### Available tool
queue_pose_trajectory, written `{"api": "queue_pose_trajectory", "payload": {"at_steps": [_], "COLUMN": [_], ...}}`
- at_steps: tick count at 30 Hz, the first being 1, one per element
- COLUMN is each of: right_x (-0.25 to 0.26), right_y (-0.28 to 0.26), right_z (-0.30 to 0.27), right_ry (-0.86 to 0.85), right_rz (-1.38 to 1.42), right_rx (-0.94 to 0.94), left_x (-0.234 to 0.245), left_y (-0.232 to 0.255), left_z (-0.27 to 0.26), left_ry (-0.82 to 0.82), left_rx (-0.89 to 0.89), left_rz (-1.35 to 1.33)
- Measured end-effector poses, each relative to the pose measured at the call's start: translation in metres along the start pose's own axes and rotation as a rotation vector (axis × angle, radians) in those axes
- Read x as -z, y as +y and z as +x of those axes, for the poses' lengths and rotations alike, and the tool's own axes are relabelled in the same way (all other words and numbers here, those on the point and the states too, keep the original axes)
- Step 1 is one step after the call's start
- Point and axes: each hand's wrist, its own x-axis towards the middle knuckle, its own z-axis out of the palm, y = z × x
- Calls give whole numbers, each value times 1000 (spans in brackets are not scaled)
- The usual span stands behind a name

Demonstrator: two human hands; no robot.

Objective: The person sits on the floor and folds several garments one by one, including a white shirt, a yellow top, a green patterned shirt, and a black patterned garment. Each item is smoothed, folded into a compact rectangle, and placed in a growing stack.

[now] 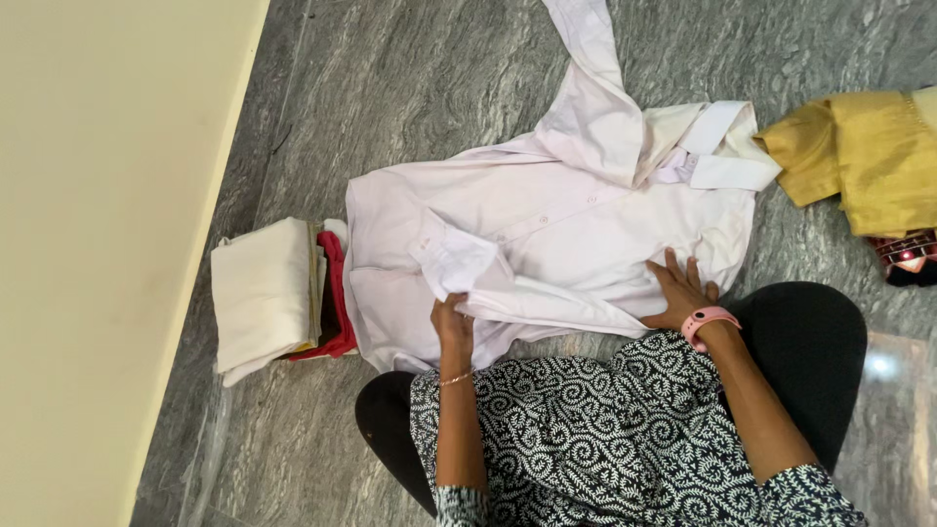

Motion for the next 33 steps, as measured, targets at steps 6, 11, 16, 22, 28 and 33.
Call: {"api": "queue_pose_trajectory", "payload": {"at_steps": [6, 11, 16, 22, 28, 33], "right_x": [7, 0, -12, -21, -21, -23], "right_y": [-13, -6, 3, 16, 11, 11], "right_z": [-6, -6, -1, 9, 1, -1], "right_ry": [-16, 44, 119, 216, 318, 521], "right_rz": [-41, -29, -30, 36, 2, -7], "right_rx": [-22, 7, 54, 61, 21, -101], "left_x": [53, 46, 32, 38, 77, 92], "left_y": [64, 69, 47, 49, 86, 110], "left_z": [-123, -148, -141, -179, -214, -207], "left_ry": [62, -68, 108, -88, -300, -161], "left_rx": [-4, 123, 298, 320, -67, -212], "left_rz": [-469, -524, -586, -543, -604, -610]}}
